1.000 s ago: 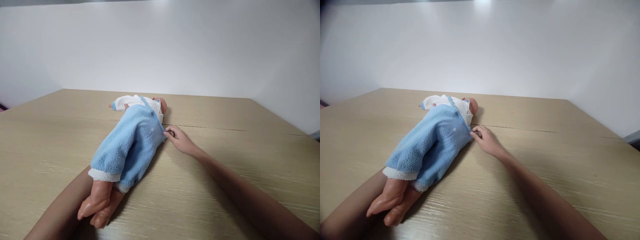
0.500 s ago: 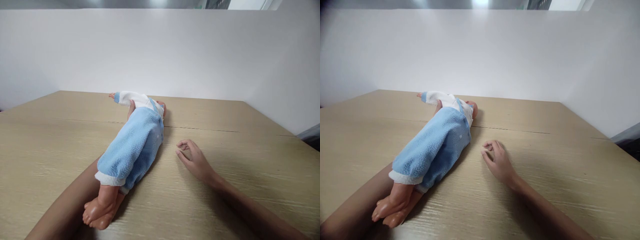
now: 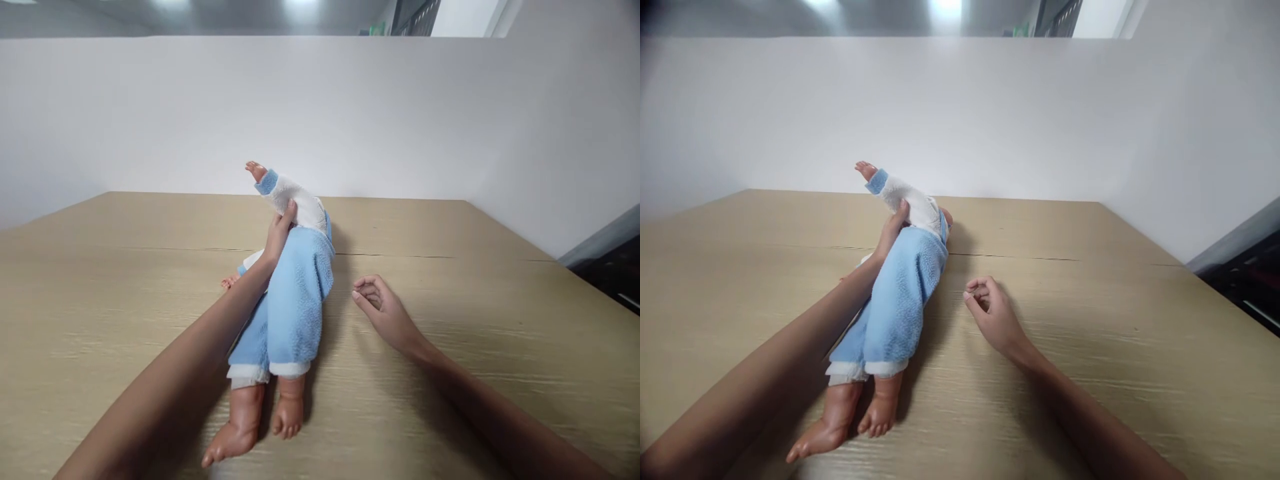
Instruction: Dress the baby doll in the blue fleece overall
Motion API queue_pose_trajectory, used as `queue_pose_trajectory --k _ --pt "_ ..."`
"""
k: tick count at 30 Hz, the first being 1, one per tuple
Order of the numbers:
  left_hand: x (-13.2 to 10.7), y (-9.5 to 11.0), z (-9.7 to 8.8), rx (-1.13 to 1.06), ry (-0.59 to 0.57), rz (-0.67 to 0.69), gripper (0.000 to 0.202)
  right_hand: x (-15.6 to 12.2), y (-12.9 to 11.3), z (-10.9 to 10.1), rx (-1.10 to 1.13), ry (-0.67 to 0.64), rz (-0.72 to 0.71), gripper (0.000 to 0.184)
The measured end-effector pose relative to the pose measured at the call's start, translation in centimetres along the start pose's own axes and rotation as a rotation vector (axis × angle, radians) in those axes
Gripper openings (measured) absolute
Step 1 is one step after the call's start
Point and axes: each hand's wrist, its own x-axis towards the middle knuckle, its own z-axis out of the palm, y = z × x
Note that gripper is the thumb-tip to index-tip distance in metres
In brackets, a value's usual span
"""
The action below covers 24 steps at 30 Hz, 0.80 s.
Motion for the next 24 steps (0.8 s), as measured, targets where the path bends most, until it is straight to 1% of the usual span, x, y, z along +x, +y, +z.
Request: queue_pose_trajectory --k 3,6,9,13,16,18,20,21,22,23,24 --pt "-0.1 -0.1 0.8 -0.043 0.038 -0.011 0.072 0.4 0.3 -0.3 0.053 0.001 0.002 0.035" --pt "-0.6 0.2 2.2 -0.015 0.013 0.024 0.064 1.3 0.7 -1.0 0.160 0.017 0.023 0.039" --pt "-1.2 0.6 3.8 0.071 -0.080 0.098 0.054 2.2 0.7 -2.2 0.357 -0.012 0.112 0.046" --pt "-1.6 0.4 5.7 0.317 -0.186 0.208 0.039 3.3 0.2 -4.3 0.657 -0.112 0.272 0.063" --pt "-1.8 -0.2 6.9 0.517 -0.325 0.273 0.035 3.7 -0.2 -6.2 0.750 -0.207 0.374 0.078" --pt "-1.9 -0.5 7.5 0.652 -0.446 0.305 0.039 3.9 -0.2 -7.5 0.770 -0.260 0.404 0.083" --pt "-2.2 -0.4 7.8 0.746 -0.544 0.347 0.043 3.9 -0.1 -8.7 0.791 -0.274 0.402 0.083" --pt "-2.3 -0.1 7.7 0.772 -0.569 0.371 0.042 3.8 -0.1 -9.2 0.790 -0.269 0.405 0.081" --pt "-2.5 0.2 7.3 0.790 -0.564 0.394 0.040 3.8 0.0 -9.6 0.772 -0.258 0.414 0.080" --pt "-2.6 0.5 6.7 0.807 -0.521 0.410 0.037 3.8 0.0 -10.0 0.738 -0.243 0.426 0.079" --pt "-2.8 0.7 5.7 0.834 -0.448 0.410 0.035 3.8 0.1 -10.2 0.696 -0.230 0.439 0.077"
